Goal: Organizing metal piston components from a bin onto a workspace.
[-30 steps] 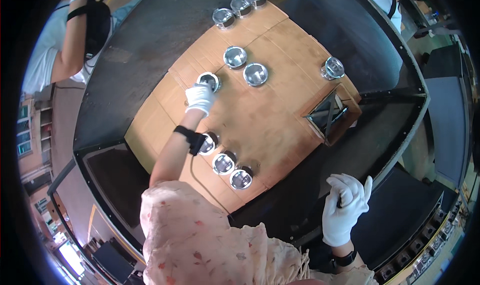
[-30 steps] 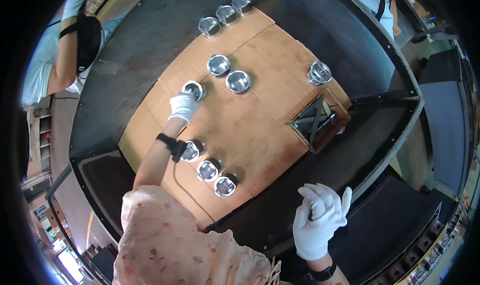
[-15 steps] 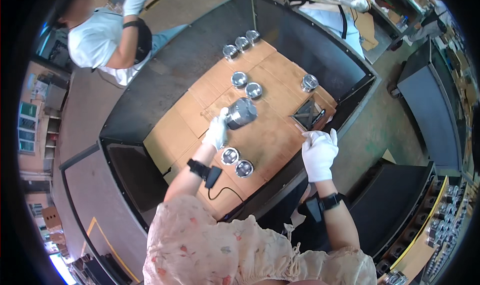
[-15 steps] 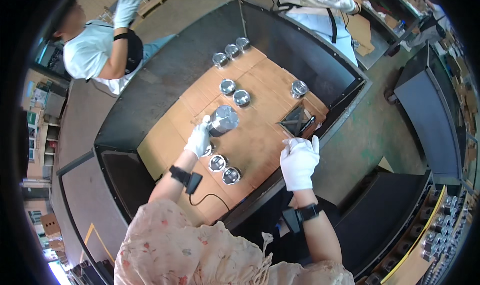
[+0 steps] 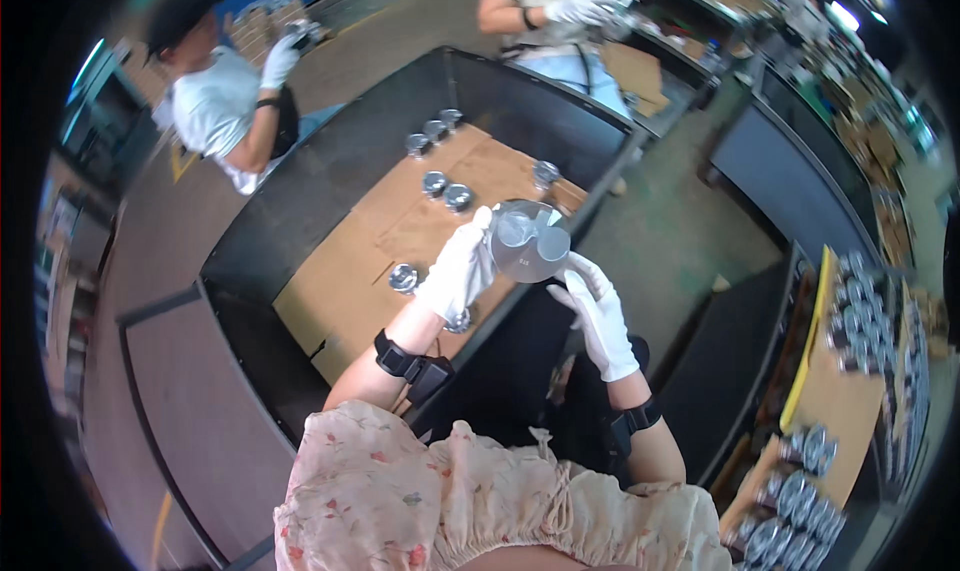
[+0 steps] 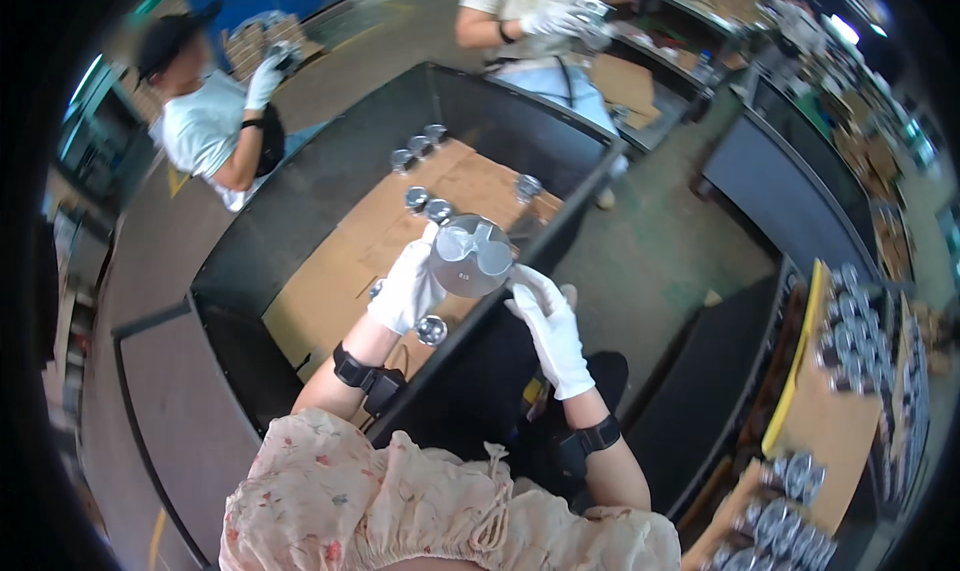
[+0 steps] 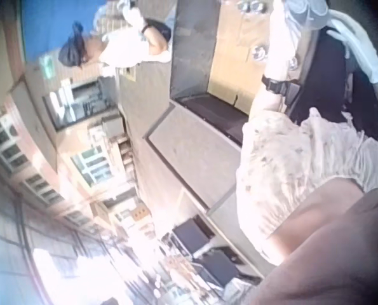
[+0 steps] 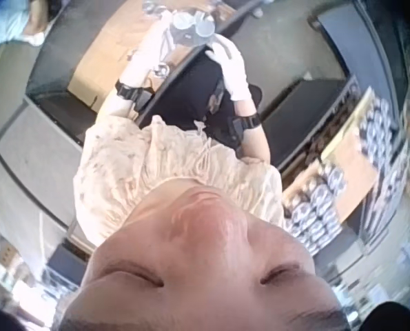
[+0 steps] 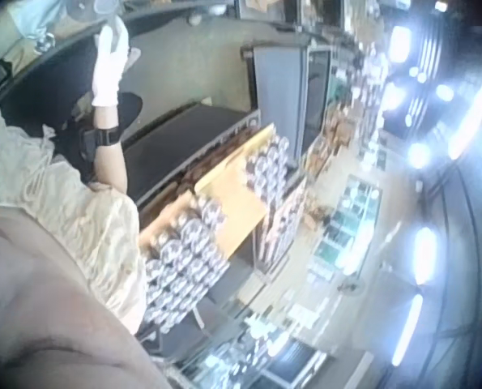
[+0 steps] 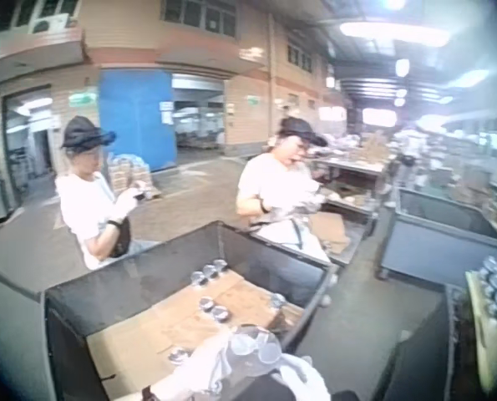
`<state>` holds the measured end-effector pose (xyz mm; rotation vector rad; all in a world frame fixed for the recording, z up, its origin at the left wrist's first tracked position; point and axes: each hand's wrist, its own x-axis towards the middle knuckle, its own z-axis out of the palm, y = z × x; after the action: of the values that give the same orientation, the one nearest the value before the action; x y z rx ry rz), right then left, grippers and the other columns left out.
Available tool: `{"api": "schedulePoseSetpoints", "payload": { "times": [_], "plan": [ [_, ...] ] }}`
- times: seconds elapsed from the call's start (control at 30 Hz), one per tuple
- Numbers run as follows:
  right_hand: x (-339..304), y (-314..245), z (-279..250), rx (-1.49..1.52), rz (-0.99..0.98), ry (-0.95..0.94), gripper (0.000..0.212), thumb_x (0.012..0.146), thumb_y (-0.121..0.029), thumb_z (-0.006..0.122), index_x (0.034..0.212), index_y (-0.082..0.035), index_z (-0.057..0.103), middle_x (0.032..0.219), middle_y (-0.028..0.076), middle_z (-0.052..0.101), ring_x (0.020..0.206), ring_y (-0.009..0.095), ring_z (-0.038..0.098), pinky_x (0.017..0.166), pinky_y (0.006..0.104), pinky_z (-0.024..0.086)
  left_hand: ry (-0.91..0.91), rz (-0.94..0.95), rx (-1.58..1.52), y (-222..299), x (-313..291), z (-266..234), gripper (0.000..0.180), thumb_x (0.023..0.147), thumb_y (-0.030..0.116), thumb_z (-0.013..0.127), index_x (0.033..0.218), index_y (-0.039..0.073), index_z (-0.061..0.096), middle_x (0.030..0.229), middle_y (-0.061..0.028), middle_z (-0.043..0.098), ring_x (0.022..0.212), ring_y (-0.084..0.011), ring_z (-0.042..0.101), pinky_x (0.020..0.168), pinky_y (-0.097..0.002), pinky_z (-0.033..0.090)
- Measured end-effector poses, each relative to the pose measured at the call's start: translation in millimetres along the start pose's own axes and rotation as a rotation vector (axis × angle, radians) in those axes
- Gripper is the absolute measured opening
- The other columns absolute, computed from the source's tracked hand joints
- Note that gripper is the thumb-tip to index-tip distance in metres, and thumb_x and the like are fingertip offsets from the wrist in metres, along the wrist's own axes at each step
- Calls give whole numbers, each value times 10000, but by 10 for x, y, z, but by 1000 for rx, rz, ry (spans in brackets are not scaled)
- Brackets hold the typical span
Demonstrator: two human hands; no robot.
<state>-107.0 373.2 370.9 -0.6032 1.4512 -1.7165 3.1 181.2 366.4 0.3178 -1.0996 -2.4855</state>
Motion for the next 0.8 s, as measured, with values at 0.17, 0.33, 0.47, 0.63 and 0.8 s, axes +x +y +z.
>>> {"api": "schedulePoseSetpoints", "payload": {
  "times": [0.17, 0.33, 0.47, 0.63, 0.8],
  "plan": [
    [-656, -142, -26, 471, -59, -162, 598, 1017, -486, 387, 1459, -93, 298, 1368, 182, 492, 1200, 335, 546, 945, 466, 503, -67, 42, 275, -220, -104, 451, 288, 1024, 263, 486, 1147, 33, 608, 1094, -38, 633, 1019, -116, 564, 920, -287, 446],
    [-934, -57, -68, 633, -33, -46, 622, 1000, -546, 381, 1426, -94, 336, 1343, 180, 508, 1193, 331, 550, 941, 472, 503, -124, 114, 466, -475, -148, 498, 275, 1015, 227, 493, 1118, 9, 626, 1051, -32, 622, 1008, -116, 540, 919, -275, 426],
    [-1145, -56, -106, 663, 6, -17, 724, 969, -619, 366, 1432, -65, 325, 1358, 193, 498, 1185, 338, 558, 962, 470, 493, -93, 408, 773, -546, -284, 640, 286, 1009, 209, 476, 1117, -13, 620, 1038, -77, 638, 938, -146, 577, 847, -301, 460],
    [-1043, 9, -193, 912, 113, -208, 716, 966, -622, 373, 1434, -80, 351, 1373, 171, 495, 1229, 320, 529, 1027, 490, 444, -192, 841, 1390, -449, -542, 1030, 48, 792, 75, 621, 822, 38, 631, 888, -128, 598, 841, -307, 594, 767, -398, 480],
    [-879, -17, -246, 638, -178, 7, 724, 954, -488, 538, 1494, -98, 252, 1400, 145, 471, 1248, 269, 514, 1071, 440, 403, -443, 890, 1405, -642, -639, 977, 376, 688, 45, 765, 1023, 7, 599, 972, -168, 595, 880, -359, 593, 758, -431, 490]
  ]
}}
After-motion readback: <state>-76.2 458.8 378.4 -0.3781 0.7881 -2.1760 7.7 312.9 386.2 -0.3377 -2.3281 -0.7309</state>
